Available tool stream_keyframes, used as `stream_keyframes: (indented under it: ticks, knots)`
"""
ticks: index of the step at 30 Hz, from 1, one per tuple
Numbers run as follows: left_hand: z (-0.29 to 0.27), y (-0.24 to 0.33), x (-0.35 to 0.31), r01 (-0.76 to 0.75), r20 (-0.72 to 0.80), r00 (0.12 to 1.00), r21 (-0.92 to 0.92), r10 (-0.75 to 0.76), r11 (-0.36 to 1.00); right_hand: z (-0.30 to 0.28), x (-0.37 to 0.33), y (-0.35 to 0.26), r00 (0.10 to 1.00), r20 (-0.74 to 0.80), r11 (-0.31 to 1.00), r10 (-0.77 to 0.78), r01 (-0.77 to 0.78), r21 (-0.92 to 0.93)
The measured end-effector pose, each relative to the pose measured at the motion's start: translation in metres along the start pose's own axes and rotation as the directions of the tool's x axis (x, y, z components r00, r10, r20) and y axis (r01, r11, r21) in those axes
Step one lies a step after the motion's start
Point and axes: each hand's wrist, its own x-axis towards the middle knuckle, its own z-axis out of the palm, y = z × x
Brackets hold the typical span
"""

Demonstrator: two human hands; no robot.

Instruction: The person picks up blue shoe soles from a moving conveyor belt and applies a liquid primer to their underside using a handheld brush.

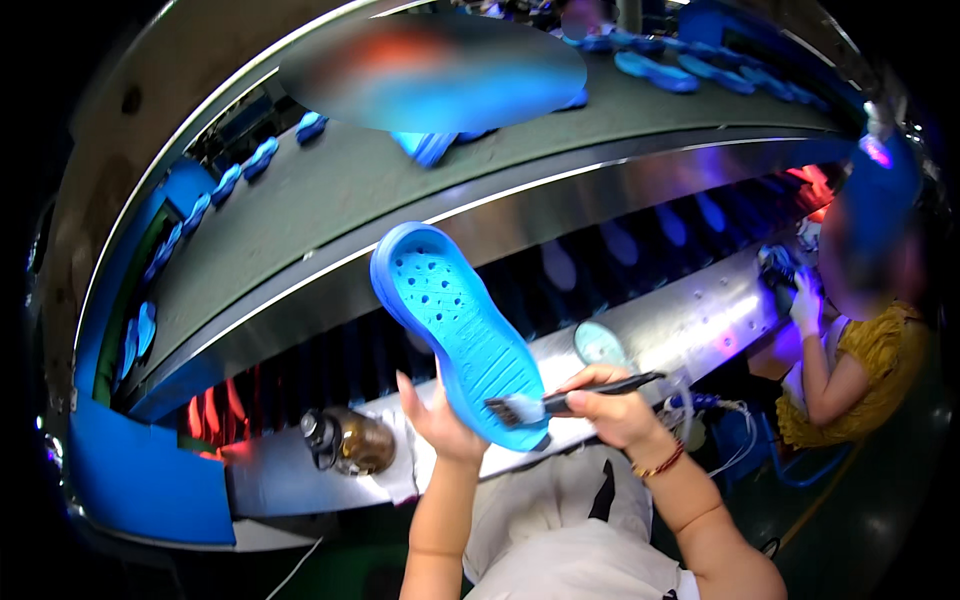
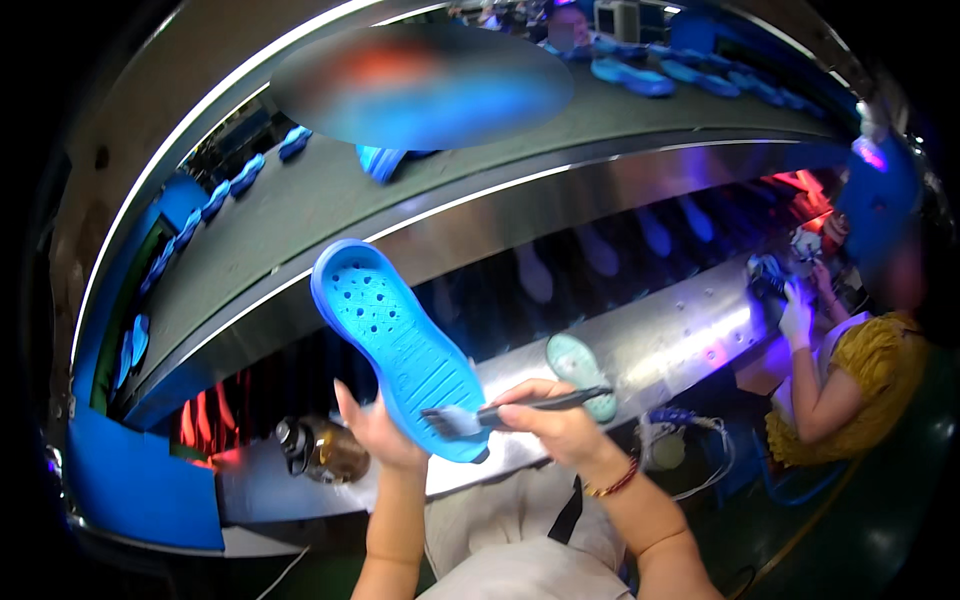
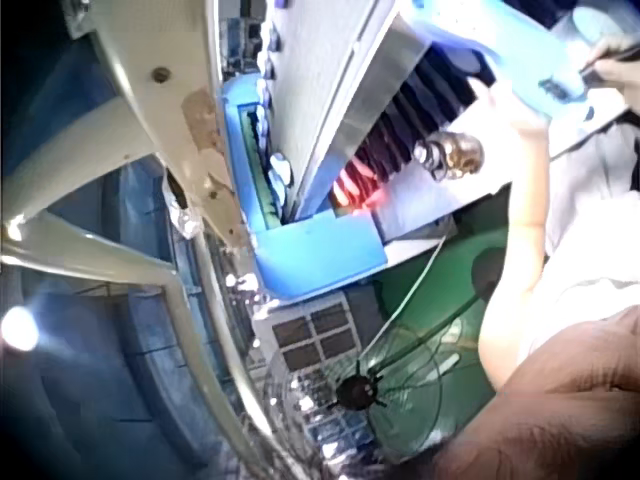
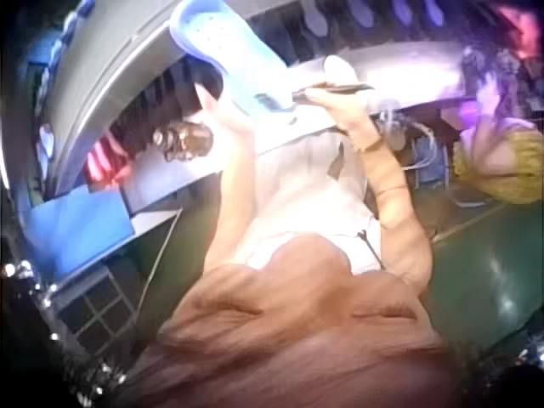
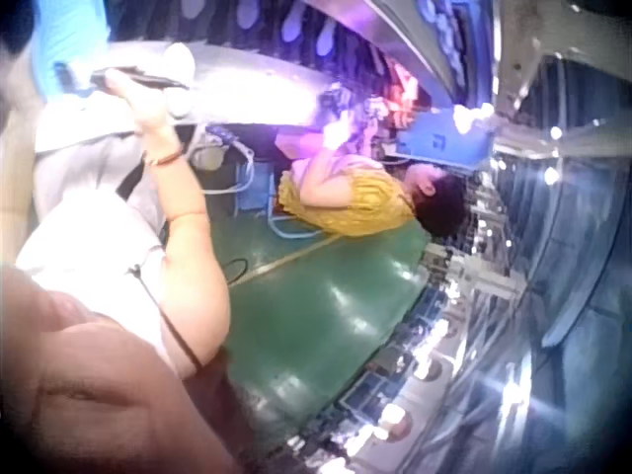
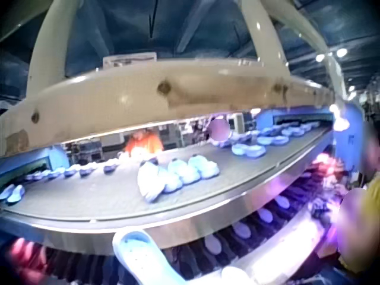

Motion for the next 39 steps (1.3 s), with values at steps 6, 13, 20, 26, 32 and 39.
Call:
stream_keyframes:
  ticks: [6, 13, 20, 26, 32, 39]
  knots:
    - [-0.011, -0.023, -0.008, 0.024, -0.009, 1.000, 0.002, -0.024, 1.000, 0.030, -0.006, 0.005, 0.987, -0.106, 0.892, -0.122, 0.063, -0.448]
    - [-0.015, -0.017, -0.001, 0.050, 0.051, 0.998, -0.097, -0.045, 0.994, 0.016, 0.001, -0.002, 0.895, 0.134, 0.691, -0.425, 0.417, -0.591]
    - [-0.009, -0.024, 0.007, 0.167, -0.042, 0.984, -0.143, -0.175, 0.975, 0.008, -0.003, -0.008, 0.919, 0.267, 0.766, -0.290, 0.390, -0.510]
    - [-0.015, -0.016, 0.011, 0.220, 0.029, 0.975, -0.229, -0.220, 0.948, 0.024, 0.005, -0.005, 0.876, 0.408, 0.643, -0.256, 0.470, -0.605]
    - [-0.021, -0.023, 0.026, 0.162, -0.046, 0.986, 0.012, -0.162, 0.987, 0.008, 0.023, -0.050, 0.868, 0.407, 0.522, -0.286, 0.497, -0.693]
    - [-0.018, -0.011, 0.029, 0.265, 0.039, 0.964, -0.004, -0.264, 0.964, 0.022, 0.017, -0.046, 0.809, 0.545, 0.426, -0.219, 0.582, -0.693]
